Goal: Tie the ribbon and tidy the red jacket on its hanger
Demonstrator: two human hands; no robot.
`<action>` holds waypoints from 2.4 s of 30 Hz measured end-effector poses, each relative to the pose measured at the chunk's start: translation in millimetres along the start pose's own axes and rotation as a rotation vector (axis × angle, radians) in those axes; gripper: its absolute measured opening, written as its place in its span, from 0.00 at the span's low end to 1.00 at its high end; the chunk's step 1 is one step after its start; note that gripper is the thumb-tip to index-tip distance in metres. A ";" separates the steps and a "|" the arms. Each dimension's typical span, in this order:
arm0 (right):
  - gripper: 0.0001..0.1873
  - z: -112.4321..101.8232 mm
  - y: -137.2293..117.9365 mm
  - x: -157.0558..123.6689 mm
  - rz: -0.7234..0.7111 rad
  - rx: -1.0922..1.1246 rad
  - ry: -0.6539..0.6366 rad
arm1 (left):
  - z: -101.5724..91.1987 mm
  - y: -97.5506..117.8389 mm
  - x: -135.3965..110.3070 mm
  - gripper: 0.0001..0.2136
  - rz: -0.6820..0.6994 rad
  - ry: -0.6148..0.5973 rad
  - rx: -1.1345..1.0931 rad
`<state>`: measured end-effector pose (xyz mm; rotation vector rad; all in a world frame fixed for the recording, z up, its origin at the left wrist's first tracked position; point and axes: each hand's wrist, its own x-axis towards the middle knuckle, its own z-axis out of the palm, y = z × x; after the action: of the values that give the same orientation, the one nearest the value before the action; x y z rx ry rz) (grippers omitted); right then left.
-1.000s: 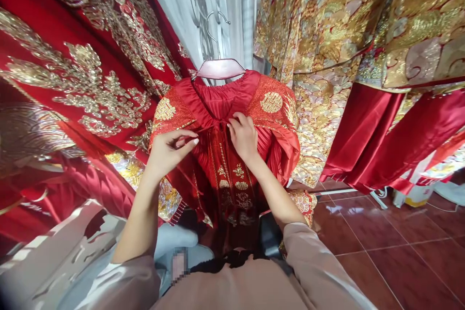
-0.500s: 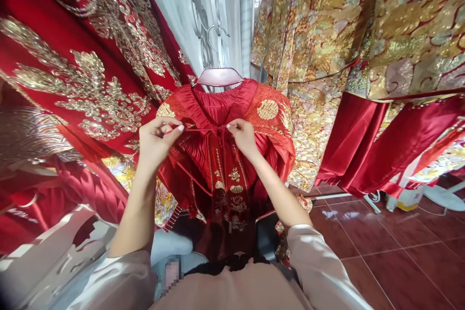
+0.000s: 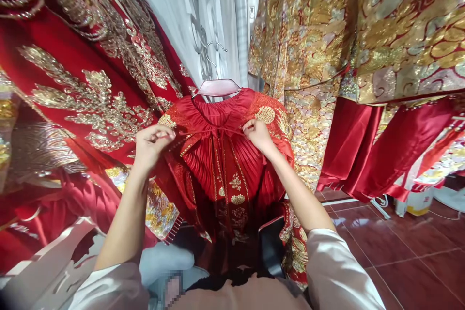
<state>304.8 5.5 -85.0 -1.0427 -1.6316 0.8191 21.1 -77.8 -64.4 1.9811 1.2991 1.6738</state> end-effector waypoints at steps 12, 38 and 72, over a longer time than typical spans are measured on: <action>0.18 22.6 -35.1 -13.4 -0.154 0.228 -0.445 | 49.1 3.6 22.9 0.09 -0.042 0.404 0.262; 0.07 22.6 4.5 -4.4 -0.487 -0.762 0.239 | 66.9 2.1 12.6 0.09 0.140 0.019 0.533; 0.33 -97.0 40.5 40.8 -0.453 -0.542 0.368 | 15.5 -20.1 112.5 0.18 0.157 0.063 0.480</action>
<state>402.3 61.9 -78.4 -1.0463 -1.7032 -0.1254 19.7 22.5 -7.4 2.3603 1.7419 1.6135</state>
